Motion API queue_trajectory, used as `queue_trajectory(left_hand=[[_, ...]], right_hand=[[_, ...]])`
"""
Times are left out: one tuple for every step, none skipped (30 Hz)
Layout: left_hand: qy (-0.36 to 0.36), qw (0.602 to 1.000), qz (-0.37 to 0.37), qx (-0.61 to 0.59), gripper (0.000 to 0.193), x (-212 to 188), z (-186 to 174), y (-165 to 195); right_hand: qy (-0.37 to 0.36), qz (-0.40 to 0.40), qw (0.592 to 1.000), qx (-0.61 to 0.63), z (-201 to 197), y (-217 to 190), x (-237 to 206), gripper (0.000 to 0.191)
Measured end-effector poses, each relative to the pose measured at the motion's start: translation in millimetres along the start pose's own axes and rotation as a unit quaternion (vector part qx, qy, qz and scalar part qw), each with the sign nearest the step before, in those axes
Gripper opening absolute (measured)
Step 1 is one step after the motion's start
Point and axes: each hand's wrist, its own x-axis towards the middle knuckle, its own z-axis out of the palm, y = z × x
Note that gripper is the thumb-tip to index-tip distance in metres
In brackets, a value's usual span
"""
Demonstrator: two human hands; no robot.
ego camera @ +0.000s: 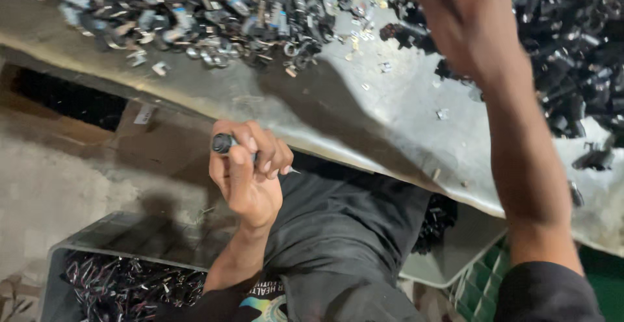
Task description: The person sits at a workbench covered with piles of black cylindrical lock parts and keys. They pick up a lock cylinder, use a screwdriver-like tool to work inside it, set processed parts aside, and place parts into a bin, repeating the process on successive units.
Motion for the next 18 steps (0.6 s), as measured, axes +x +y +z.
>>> queue_trajectory(left_hand=[[-0.01, 1.0, -0.017, 0.015, 0.025, 0.6, 1.8, -3.5], [-0.023, 0.999, -0.039, 0.029, 0.024, 1.5, 4.1, -7.3], [-0.035, 0.995, -0.082, 0.048, 0.02, 3.0, 6.6, -11.4], [-0.048, 0.989, -0.124, 0.066, 0.016, 5.0, 8.9, -14.7], [-0.061, 0.98, -0.168, 0.086, 0.012, 6.9, 11.7, -18.4], [-0.083, 0.963, -0.178, 0.182, 0.011, 8.6, 15.3, -21.8], [-0.108, 0.937, -0.184, 0.276, 0.01, 10.5, 19.6, -26.4], [-0.14, 0.902, -0.184, 0.366, 0.009, 12.7, 25.0, -31.8], [-0.17, 0.879, -0.15, 0.419, 0.009, 12.3, 31.8, -36.6], [-0.204, 0.853, -0.109, 0.468, 0.009, 13.2, 38.7, -42.0], [-0.235, 0.826, -0.054, 0.51, 0.01, 15.4, 46.1, -49.1], [-0.253, 0.814, -0.055, 0.52, 0.011, 17.5, 53.6, -56.7], [-0.266, 0.801, -0.059, 0.533, 0.013, 18.6, 61.0, -60.8], [-0.277, 0.788, -0.06, 0.547, 0.014, 21.0, 67.4, -65.2], [-0.305, 0.773, -0.036, 0.555, 0.013, 25.0, 73.5, -70.2], [-0.33, 0.758, -0.013, 0.563, 0.013, 29.0, 78.9, -74.4], [-0.354, 0.74, 0.005, 0.571, 0.014, 31.6, 84.2, -77.2], [-0.362, 0.739, 0.002, 0.568, 0.016, 33.6, 89.1, -79.3]], right_hand=[[-0.024, 0.1, 0.988, 0.114, -13.7, -20.1, -18.8, 0.025], [-0.04, 0.218, 0.945, 0.241, -23.5, -40.6, -38.4, 0.026], [-0.052, 0.328, 0.871, 0.361, -31.8, -61.2, -59.2, 0.026], [-0.044, 0.322, 0.891, 0.318, -40.3, -79.3, -80.1, 0.03], [-0.038, 0.318, 0.907, 0.275, -43.6, -99.0, -101.7, 0.035], [0.01, 0.378, 0.867, 0.324, -47.1, -123.2, -123.9, 0.031], [0.061, 0.435, 0.82, 0.368, -50.7, -147.1, -145.7, 0.028], [0.103, 0.484, 0.774, 0.394, -50.3, -172.7, -165.7, 0.028], [0.147, 0.536, 0.721, 0.415, -52.4, -199.9, -185.9, 0.028], [0.091, 0.567, 0.715, 0.399, -55.8, -220.0, -207.2, 0.029], [0.036, 0.589, 0.71, 0.383, -57.6, -234.0, -229.1, 0.029], [-0.023, 0.604, 0.704, 0.372, -57.8, -246.6, -250.8, 0.029], [-0.03, 0.669, 0.664, 0.333, -58.4, -264.1, -269.8, 0.03], [-0.037, 0.726, 0.62, 0.295, -56.2, -278.5, -288.4, 0.031], [-0.044, 0.773, 0.578, 0.256, -50.3, -285.2, -308.2, 0.031], [-0.021, 0.782, 0.585, 0.213, -43.7, -288.7, -328.4, 0.033], [-0.003, 0.791, 0.588, 0.17, -38.9, -292.4, -348.2, 0.034], [0.015, 0.796, 0.592, 0.128, -34.5, -294.6, -366.7, 0.035]])
